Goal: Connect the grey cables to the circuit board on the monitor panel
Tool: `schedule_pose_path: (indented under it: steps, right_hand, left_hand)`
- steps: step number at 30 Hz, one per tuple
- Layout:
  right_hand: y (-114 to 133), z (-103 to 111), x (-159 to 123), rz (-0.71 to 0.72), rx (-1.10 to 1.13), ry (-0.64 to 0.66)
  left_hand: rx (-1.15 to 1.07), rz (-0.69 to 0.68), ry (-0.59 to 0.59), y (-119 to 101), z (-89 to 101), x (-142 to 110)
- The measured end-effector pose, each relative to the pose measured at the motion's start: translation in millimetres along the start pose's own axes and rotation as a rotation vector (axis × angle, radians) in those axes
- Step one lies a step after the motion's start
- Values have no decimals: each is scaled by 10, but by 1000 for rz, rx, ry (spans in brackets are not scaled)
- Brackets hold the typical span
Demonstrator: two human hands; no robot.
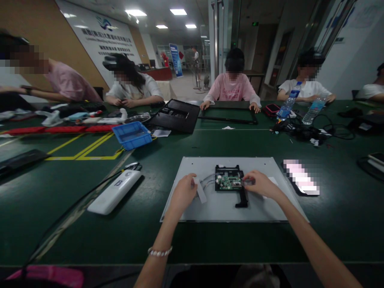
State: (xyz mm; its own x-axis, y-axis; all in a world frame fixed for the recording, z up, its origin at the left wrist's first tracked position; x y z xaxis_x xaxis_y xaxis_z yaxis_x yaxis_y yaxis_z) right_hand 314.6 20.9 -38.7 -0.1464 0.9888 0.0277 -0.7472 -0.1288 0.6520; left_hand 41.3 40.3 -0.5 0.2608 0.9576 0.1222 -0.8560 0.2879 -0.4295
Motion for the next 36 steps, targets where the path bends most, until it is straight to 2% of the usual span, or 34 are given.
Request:
schedule_pose_path:
  steps: [4, 9, 12, 14, 18, 21, 23, 26, 30, 33, 36]
  right_hand:
    - [-50, -9, -9, -9, 88, -46]
    - [-343, 86, -27, -124, 255, -119]
    - [-499, 231, -65, -178, 203, -212]
    - [-542, 304, -92, -186, 141, -255]
    - [-483, 390, -143, -153, 19, -334]
    - [-400, 374, -159, -128, -1, -340]
    - [-353, 357, -163, -115, 7, -333]
    - [-316, 355, -167, -101, 16, -334]
    - [-320, 363, -166, -94, 12, -335]
    - [-324, 354, -160, -94, 4, -322]
    - [-313, 349, -155, -92, -12, -318]
  left_hand:
    - [-83, 0, 11, 18, -30, 19]
    - [-143, -54, -26, -43, 71, 77]
    - [-97, -55, -72, -20, 169, 182]
    - [-33, -43, -61, 31, 160, 281]
    - [97, 17, 1, 187, 31, 449]
    - [129, 7, -10, 180, -8, 504]
    - [166, -49, -39, 55, 4, 529]
    - [202, -225, -55, -329, -25, 579]
    - [267, -454, 36, -870, -267, 655]
    - [339, -498, 110, -1031, -488, 725]
    - [372, -487, 131, -1032, -614, 780]
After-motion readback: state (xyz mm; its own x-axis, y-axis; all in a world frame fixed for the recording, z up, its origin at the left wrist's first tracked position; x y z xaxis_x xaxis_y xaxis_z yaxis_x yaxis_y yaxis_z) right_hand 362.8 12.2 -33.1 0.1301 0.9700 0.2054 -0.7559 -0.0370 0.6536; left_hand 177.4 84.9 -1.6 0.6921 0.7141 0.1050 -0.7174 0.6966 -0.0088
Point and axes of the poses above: each hand's wrist, its own x-axis towards the middle knuckle, its own z-axis out of the back of the hand, y = z × x, the point moved 10 cm from there along x, towards the middle knuckle, and after that the axes turned 3 degrees about -z, right-handed, at the moved point
